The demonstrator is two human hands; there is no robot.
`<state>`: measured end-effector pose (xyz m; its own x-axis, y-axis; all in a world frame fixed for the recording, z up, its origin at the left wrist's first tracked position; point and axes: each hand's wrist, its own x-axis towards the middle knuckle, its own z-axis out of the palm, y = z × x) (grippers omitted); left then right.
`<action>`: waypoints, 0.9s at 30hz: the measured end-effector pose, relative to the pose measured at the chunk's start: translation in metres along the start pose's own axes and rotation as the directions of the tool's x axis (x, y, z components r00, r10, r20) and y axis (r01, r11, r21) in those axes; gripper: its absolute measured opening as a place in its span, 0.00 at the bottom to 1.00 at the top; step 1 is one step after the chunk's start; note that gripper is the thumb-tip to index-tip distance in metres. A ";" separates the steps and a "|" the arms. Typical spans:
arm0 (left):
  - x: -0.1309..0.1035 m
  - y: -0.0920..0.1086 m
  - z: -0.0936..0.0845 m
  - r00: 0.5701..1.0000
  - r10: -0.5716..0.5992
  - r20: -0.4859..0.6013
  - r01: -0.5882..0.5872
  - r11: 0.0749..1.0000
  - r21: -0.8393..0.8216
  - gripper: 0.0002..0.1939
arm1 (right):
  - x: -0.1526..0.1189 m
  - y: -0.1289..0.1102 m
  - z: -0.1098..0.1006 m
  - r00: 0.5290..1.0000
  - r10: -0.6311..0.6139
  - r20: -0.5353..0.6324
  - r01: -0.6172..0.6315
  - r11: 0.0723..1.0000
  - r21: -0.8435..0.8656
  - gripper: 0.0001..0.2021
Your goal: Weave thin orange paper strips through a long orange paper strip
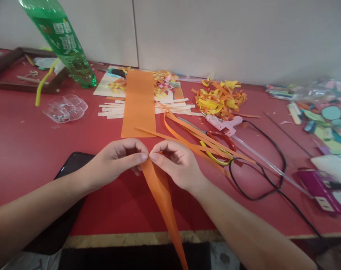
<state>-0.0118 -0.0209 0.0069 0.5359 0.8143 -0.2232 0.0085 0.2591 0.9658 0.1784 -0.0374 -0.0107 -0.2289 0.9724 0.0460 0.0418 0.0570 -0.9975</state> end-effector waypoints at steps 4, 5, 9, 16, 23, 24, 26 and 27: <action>-0.001 0.001 0.000 1.000 -0.001 -0.023 0.001 1.000 0.019 0.07 | -0.001 0.002 0.000 0.997 0.071 0.030 -0.073 0.993 0.089 0.07; -0.001 0.001 0.000 1.000 0.000 -0.030 0.001 1.000 0.027 0.08 | -0.001 0.002 0.000 0.996 0.082 0.038 -0.086 0.991 0.104 0.07; -0.001 0.000 0.001 0.999 0.005 -0.049 -0.003 0.999 0.050 0.09 | 0.000 0.000 0.001 0.999 0.044 0.005 -0.045 0.998 0.052 0.09; -0.001 -0.001 0.001 0.998 0.015 -0.063 -0.011 0.998 0.068 0.10 | -0.001 0.000 0.000 0.999 -0.032 -0.018 0.032 0.999 -0.005 0.09; -0.001 -0.001 0.001 0.997 0.020 -0.074 -0.012 0.994 0.105 0.10 | -0.001 -0.001 0.000 0.999 -0.037 -0.029 0.036 0.999 -0.041 0.09; -0.001 -0.001 0.001 0.997 0.017 -0.075 -0.009 0.994 0.105 0.10 | -0.001 -0.001 0.000 0.999 -0.037 -0.031 0.036 0.998 -0.044 0.09; -0.001 -0.001 0.000 0.997 0.014 -0.078 -0.006 0.994 0.105 0.10 | -0.001 0.000 0.001 0.999 -0.039 -0.033 0.038 0.998 -0.048 0.10; -0.001 -0.001 0.000 0.997 0.015 -0.081 -0.007 0.994 0.105 0.10 | -0.001 0.000 0.001 0.999 -0.039 -0.034 0.037 0.998 -0.050 0.10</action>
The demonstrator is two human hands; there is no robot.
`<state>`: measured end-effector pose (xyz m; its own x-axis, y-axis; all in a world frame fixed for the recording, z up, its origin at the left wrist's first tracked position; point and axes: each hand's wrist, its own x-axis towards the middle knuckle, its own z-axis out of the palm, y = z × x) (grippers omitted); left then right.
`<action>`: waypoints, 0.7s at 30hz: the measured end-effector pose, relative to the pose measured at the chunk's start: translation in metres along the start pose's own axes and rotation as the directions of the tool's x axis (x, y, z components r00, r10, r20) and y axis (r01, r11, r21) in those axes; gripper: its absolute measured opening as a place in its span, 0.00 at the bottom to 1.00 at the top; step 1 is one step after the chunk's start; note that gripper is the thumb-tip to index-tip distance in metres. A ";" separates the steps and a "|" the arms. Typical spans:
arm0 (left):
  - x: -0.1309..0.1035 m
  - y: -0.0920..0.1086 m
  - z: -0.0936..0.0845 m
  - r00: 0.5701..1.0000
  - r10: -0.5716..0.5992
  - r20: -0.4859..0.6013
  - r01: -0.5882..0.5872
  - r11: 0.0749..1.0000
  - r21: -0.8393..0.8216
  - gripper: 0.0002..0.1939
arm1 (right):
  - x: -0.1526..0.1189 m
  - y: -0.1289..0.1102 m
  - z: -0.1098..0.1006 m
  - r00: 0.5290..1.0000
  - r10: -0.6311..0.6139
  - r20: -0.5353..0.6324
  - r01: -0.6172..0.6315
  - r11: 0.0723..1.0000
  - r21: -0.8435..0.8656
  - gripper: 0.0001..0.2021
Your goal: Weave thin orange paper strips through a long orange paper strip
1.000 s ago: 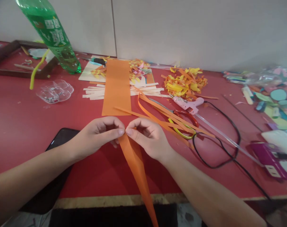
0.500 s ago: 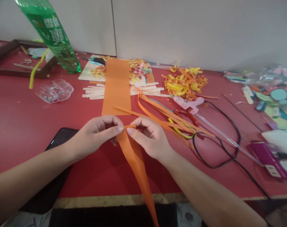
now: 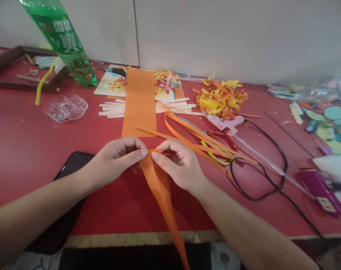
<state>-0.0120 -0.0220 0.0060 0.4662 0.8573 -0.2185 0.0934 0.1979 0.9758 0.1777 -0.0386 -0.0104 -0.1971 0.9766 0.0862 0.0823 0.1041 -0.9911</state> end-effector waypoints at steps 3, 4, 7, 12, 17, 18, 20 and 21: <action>0.000 0.000 0.000 1.000 0.007 -0.004 -0.007 1.000 -0.002 0.10 | 0.000 0.000 0.000 1.000 -0.004 -0.009 0.004 1.000 -0.005 0.10; 0.000 0.000 0.001 1.000 0.008 -0.005 -0.008 1.000 -0.002 0.10 | 0.000 0.000 0.000 1.000 -0.005 -0.010 0.005 1.000 -0.007 0.10; 0.001 0.000 0.001 1.000 0.001 -0.006 -0.001 1.000 0.000 0.09 | 0.000 0.000 0.000 1.000 -0.026 -0.010 0.026 1.000 -0.003 0.09; 0.000 0.000 0.001 1.000 -0.006 -0.016 0.006 1.000 -0.023 0.09 | -0.001 0.000 0.000 0.999 -0.014 -0.037 0.014 1.000 0.007 0.08; -0.002 -0.001 0.000 0.998 0.003 -0.058 -0.008 0.996 -0.086 0.09 | -0.002 0.002 -0.001 0.992 0.122 0.043 -0.128 0.980 0.155 0.07; -0.002 -0.001 0.000 0.998 0.005 -0.067 -0.011 0.995 -0.100 0.11 | -0.002 0.003 -0.002 0.988 0.142 0.060 -0.150 0.971 0.184 0.07; -0.003 -0.001 -0.001 0.999 0.000 -0.035 -0.004 0.993 -0.120 0.14 | -0.002 0.005 -0.002 0.984 0.166 0.061 -0.176 0.955 0.237 0.07; -0.003 -0.001 -0.001 1.000 -0.006 -0.004 0.005 0.992 -0.128 0.15 | -0.002 0.006 -0.002 0.984 0.169 0.048 -0.176 0.949 0.262 0.07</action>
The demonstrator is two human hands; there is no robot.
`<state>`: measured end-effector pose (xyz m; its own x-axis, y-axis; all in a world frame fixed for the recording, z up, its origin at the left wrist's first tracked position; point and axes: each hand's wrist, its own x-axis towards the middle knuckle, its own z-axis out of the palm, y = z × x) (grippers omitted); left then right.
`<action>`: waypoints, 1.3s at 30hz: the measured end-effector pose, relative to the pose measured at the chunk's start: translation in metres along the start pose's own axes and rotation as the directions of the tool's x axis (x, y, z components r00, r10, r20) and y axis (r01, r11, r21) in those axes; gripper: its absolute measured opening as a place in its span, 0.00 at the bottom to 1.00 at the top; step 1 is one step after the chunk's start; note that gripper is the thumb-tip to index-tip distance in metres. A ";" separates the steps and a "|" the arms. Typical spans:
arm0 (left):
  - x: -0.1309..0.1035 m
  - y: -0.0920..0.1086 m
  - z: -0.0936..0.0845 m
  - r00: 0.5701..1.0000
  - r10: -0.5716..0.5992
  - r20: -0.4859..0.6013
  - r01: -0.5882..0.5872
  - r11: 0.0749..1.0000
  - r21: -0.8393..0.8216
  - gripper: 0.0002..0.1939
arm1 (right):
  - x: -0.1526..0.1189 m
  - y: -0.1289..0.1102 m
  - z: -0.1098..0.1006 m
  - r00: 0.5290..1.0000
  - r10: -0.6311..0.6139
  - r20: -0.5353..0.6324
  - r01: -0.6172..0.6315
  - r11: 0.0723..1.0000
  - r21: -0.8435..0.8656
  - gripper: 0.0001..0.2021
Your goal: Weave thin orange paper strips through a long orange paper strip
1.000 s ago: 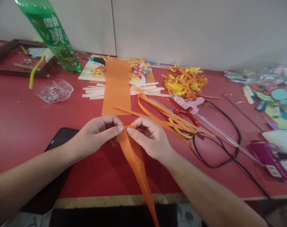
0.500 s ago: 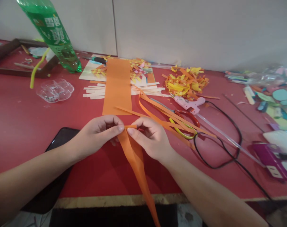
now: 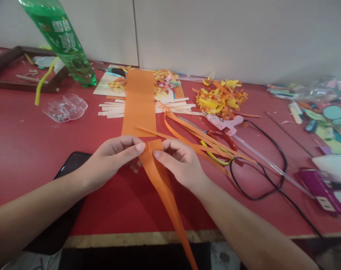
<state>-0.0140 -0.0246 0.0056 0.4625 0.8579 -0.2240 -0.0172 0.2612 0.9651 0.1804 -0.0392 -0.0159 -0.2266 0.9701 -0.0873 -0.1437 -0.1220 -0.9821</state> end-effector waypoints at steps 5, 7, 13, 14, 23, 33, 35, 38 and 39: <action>0.001 -0.002 0.000 1.000 -0.009 0.019 0.009 1.000 -0.010 0.16 | 0.002 0.004 -0.001 0.998 -0.042 -0.052 0.042 0.999 0.013 0.10; 0.001 -0.003 0.000 1.000 -0.002 -0.004 0.002 1.000 -0.028 0.15 | 0.002 0.004 -0.001 0.996 -0.064 -0.063 0.062 0.998 -0.031 0.10; 0.003 -0.002 0.001 0.996 -0.055 -0.076 0.049 0.995 -0.087 0.16 | 0.002 0.001 0.002 0.982 -0.152 -0.110 0.142 0.985 -0.096 0.11; 0.003 -0.002 0.001 0.995 -0.058 -0.084 0.050 0.995 -0.091 0.16 | 0.003 0.000 0.002 0.982 -0.156 -0.108 0.146 0.985 -0.095 0.11; 0.002 0.000 -0.001 0.999 -0.034 0.031 0.032 0.998 0.062 0.17 | 0.003 0.006 -0.003 0.992 -0.070 -0.103 0.069 0.997 -0.016 0.10; 0.001 -0.004 -0.001 0.996 0.054 -0.076 -0.052 0.998 0.034 0.17 | 0.003 0.001 0.003 0.989 -0.145 -0.037 0.145 0.989 0.004 0.07; 0.001 -0.005 -0.001 0.994 0.047 -0.099 -0.045 0.999 0.023 0.18 | 0.003 0.001 0.002 0.985 -0.162 -0.060 0.161 0.987 -0.020 0.07; 0.002 -0.005 -0.001 0.992 0.029 -0.122 -0.027 1.000 0.016 0.18 | 0.004 0.002 0.001 0.981 -0.164 -0.105 0.157 0.985 -0.069 0.10; 0.003 -0.004 -0.002 0.994 0.020 -0.110 -0.018 1.000 0.022 0.18 | 0.004 0.003 0.000 0.981 -0.152 -0.117 0.144 0.987 -0.070 0.10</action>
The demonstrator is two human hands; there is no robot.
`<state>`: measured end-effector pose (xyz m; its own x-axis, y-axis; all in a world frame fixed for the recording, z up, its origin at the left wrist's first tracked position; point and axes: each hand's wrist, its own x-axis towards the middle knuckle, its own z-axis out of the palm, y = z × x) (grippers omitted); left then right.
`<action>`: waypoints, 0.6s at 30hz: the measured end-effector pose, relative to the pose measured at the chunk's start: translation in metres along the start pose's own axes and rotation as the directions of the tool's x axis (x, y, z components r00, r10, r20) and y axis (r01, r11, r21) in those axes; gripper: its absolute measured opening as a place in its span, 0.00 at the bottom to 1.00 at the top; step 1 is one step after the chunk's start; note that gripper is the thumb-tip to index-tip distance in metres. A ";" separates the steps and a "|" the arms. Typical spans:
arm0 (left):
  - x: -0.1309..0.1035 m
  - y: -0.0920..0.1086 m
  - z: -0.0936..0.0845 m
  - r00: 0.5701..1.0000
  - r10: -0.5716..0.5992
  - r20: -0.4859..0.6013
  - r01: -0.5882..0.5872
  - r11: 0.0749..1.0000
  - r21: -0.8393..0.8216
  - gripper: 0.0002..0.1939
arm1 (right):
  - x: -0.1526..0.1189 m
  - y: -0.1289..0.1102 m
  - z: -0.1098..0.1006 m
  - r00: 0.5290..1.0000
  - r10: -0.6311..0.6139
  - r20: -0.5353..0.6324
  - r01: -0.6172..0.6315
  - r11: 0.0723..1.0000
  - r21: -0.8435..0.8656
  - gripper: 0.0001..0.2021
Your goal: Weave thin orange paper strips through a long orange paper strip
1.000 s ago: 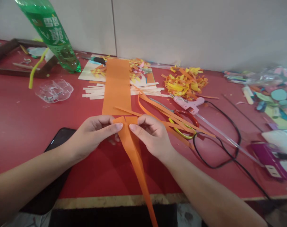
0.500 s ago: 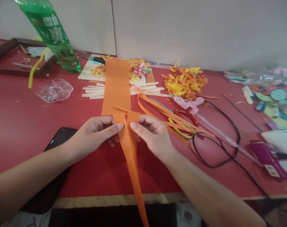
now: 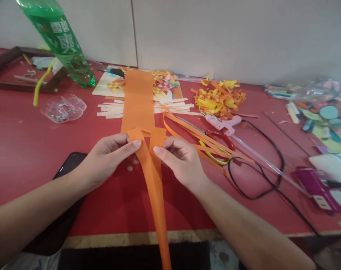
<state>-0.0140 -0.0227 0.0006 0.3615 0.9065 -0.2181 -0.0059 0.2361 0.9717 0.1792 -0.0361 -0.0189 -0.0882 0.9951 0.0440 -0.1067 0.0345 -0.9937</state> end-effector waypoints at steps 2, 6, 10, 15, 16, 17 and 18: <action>0.000 0.001 0.000 0.997 -0.021 0.073 0.019 1.000 0.024 0.18 | 0.000 0.002 -0.001 0.999 0.034 -0.010 -0.034 0.999 0.015 0.12; -0.002 0.005 0.000 0.973 -0.057 0.223 0.039 0.996 0.084 0.14 | -0.001 0.004 -0.003 0.997 0.076 0.000 -0.076 0.996 0.052 0.12; -0.002 0.007 0.000 0.980 -0.092 0.177 0.073 0.991 0.112 0.14 | -0.003 0.005 -0.003 0.994 0.094 0.048 -0.097 0.993 0.070 0.11; -0.002 0.006 -0.001 0.988 -0.102 0.117 0.098 0.994 0.043 0.15 | -0.003 0.002 0.000 0.995 0.072 0.068 -0.076 0.995 0.059 0.11; -0.002 0.005 -0.001 0.988 -0.106 0.113 0.104 0.994 0.026 0.15 | -0.003 0.001 0.000 0.996 0.061 0.059 -0.063 0.997 0.045 0.11; -0.002 0.004 -0.001 0.988 -0.112 0.109 0.112 0.994 0.012 0.15 | -0.003 0.001 0.000 0.997 0.051 0.053 -0.053 0.998 0.032 0.11; -0.002 0.003 -0.001 0.988 -0.118 0.103 0.119 0.993 0.000 0.15 | -0.003 0.001 0.001 0.998 0.042 0.046 -0.043 0.999 0.022 0.12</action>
<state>-0.0155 -0.0233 0.0042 0.4539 0.8313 -0.3208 0.0370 0.3421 0.9389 0.1787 -0.0387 -0.0195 -0.1382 0.9904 0.0065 -0.1242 -0.0109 -0.9922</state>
